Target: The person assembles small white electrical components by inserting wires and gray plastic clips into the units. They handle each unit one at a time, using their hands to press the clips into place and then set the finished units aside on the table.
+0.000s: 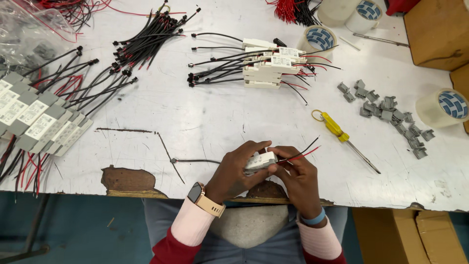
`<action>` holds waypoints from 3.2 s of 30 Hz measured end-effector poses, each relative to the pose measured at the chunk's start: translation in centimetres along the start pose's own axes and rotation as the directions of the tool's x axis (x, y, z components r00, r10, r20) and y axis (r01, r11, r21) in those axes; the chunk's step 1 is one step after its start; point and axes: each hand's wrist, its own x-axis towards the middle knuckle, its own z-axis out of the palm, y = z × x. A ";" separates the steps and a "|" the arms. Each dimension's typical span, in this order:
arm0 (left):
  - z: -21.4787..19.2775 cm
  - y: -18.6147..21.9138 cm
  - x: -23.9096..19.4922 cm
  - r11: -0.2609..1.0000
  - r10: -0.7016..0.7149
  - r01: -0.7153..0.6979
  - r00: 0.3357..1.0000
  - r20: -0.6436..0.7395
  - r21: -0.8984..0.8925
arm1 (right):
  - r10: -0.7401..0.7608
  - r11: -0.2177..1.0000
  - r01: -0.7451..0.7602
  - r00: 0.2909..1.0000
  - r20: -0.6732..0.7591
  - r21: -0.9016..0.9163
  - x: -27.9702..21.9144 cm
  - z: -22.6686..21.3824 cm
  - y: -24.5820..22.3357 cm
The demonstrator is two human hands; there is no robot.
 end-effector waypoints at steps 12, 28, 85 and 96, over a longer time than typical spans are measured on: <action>0.8 -3.0 -0.5 0.938 0.210 -0.235 0.970 0.121 0.255 | -0.263 0.863 0.217 0.964 -0.039 -0.456 -1.2 0.8 -0.7; 1.6 -2.6 -0.7 0.914 0.227 -0.239 0.971 0.076 0.328 | -0.097 0.963 0.101 0.995 0.031 -0.249 -0.6 -0.5 0.1; -0.4 -2.1 2.7 0.881 -0.373 0.431 0.886 0.275 -0.193 | -0.045 0.995 0.046 0.999 0.009 -0.093 2.3 -3.1 0.4; 1.3 0.0 1.4 0.927 -0.373 0.373 0.928 0.014 -0.034 | -0.177 0.983 0.172 0.980 -0.092 -0.063 1.2 0.4 1.8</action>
